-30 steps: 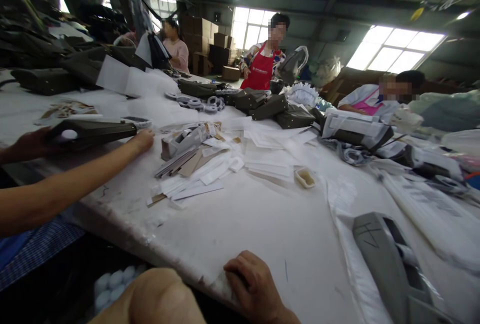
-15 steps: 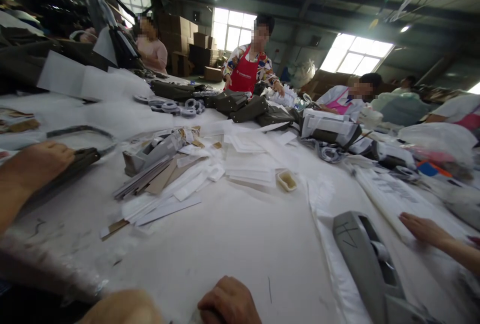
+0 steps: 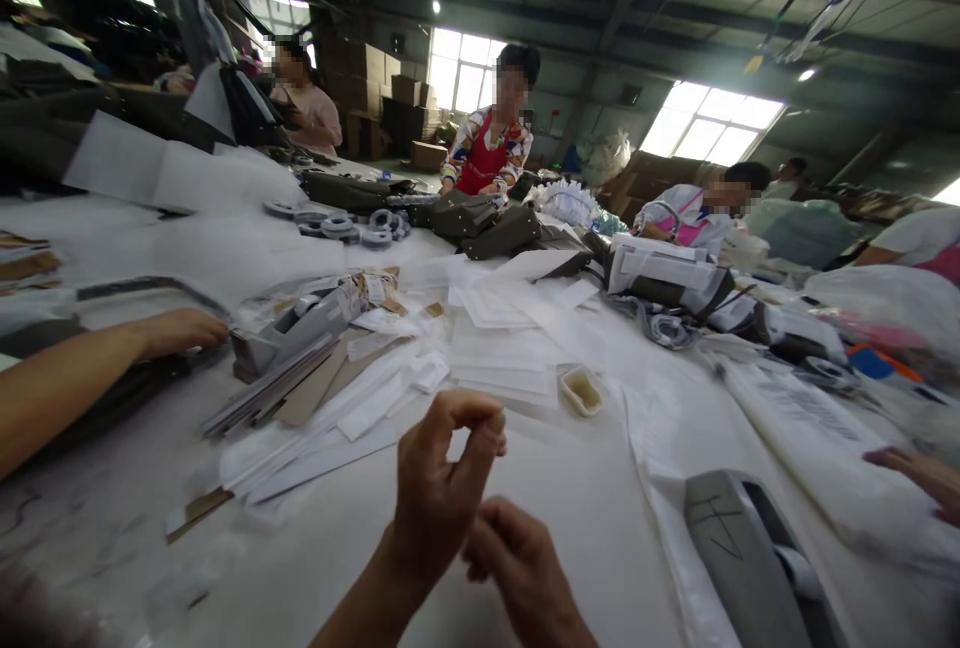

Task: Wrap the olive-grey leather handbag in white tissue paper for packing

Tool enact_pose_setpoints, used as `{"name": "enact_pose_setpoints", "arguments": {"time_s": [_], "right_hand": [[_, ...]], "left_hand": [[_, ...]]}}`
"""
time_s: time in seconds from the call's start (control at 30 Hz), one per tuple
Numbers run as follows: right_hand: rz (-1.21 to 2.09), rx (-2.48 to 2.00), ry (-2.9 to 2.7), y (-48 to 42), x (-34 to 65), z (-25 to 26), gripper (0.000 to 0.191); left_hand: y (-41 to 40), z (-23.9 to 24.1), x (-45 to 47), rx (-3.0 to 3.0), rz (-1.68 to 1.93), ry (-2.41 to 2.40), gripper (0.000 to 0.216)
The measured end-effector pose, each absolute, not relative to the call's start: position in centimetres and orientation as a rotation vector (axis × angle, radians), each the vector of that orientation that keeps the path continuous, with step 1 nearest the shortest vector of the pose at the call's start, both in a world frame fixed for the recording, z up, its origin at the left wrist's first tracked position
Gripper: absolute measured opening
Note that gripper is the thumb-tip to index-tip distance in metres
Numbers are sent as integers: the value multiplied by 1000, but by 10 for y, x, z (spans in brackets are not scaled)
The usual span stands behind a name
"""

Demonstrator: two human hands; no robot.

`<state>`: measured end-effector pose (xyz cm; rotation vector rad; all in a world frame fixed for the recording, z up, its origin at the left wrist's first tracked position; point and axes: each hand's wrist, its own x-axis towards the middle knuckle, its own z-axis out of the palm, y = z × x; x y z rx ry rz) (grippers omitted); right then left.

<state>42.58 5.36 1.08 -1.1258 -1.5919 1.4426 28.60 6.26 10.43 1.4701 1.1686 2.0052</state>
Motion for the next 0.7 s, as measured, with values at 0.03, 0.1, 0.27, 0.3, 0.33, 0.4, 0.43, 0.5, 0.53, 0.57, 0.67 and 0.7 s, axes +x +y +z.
{"name": "enact_pose_setpoints", "arguments": {"time_s": [0.03, 0.1, 0.27, 0.3, 0.33, 0.4, 0.43, 0.5, 0.53, 0.57, 0.67, 0.7], "right_hand": [[1434, -1161, -1495, 74, 430, 26, 41], [1342, -1179, -1364, 118, 437, 57, 43], [1231, -1091, -1234, 229, 431, 113, 46], [1245, -1063, -1216, 250, 425, 120, 46], [1263, -1038, -1193, 269, 418, 125, 45], [1277, -1012, -1130, 307, 402, 133, 44], [1270, -1019, -1085, 325, 394, 136, 45], [1288, -1043, -962, 358, 380, 145, 54], [1324, -1036, -891, 373, 374, 150, 63], [1374, -1011, -821, 388, 369, 156, 73], [1468, -895, -653, 425, 363, 168, 90], [1462, -890, -602, 435, 364, 168, 91]], "left_hand": [[78, 93, 288, 1395, 1895, 1208, 10], [107, 64, 289, 1209, 1737, 1263, 22], [141, 4, 288, 1133, 1430, 1290, 38], [142, -1, 289, 1137, 1399, 1276, 40], [142, -4, 290, 1142, 1378, 1264, 41], [140, -8, 292, 1164, 1361, 1267, 43], [140, -9, 294, 1180, 1354, 1278, 44], [140, -13, 296, 1224, 1337, 1303, 44], [140, -16, 298, 1247, 1331, 1314, 44], [141, -19, 299, 1268, 1326, 1321, 44], [143, -28, 302, 1296, 1336, 1319, 45], [143, -30, 304, 1294, 1342, 1313, 45]]}}
